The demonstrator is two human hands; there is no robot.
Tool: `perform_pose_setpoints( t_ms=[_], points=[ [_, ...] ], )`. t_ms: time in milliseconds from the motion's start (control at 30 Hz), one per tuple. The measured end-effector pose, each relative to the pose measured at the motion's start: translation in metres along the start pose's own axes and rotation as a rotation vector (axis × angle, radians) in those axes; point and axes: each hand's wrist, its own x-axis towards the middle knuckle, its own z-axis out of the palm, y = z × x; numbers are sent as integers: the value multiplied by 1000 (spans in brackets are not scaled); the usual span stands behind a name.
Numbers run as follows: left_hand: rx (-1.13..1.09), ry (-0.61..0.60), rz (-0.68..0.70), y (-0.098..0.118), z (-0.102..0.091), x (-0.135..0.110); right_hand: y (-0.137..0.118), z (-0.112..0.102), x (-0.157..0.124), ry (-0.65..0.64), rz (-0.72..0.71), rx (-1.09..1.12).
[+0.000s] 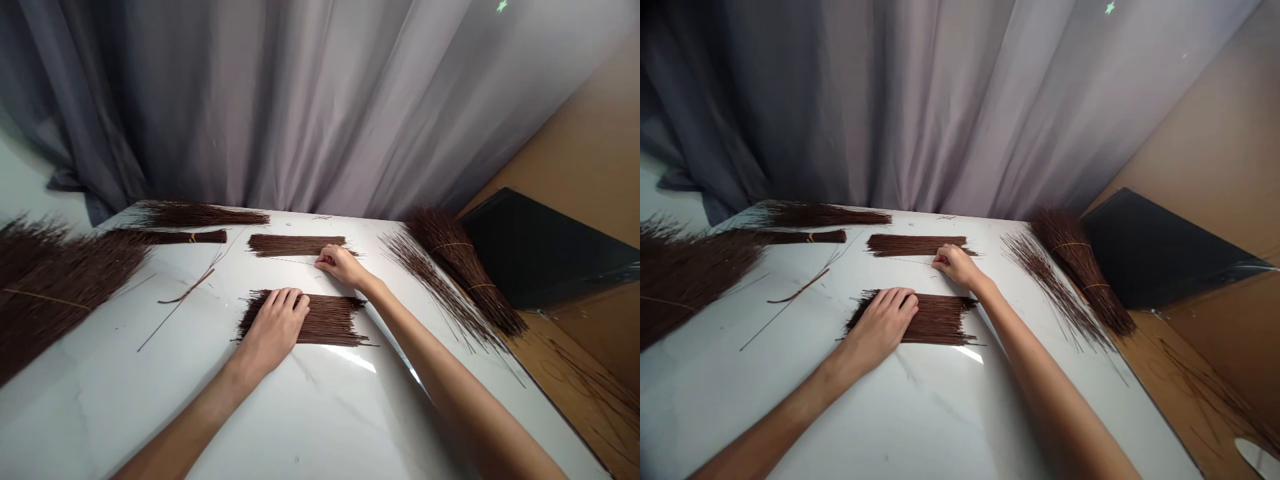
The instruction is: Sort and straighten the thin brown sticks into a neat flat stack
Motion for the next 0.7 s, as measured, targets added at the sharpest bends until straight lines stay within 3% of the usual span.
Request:
perform_pose_setpoints(
  t_ms=[433, 700],
  points=[
    [-19, -11, -8, 1, -1, 0, 4, -8, -7, -153, 48, 182],
    [-8, -37, -10, 0, -1, 1, -6, -4, -10, -105, 21, 65]
  ],
)
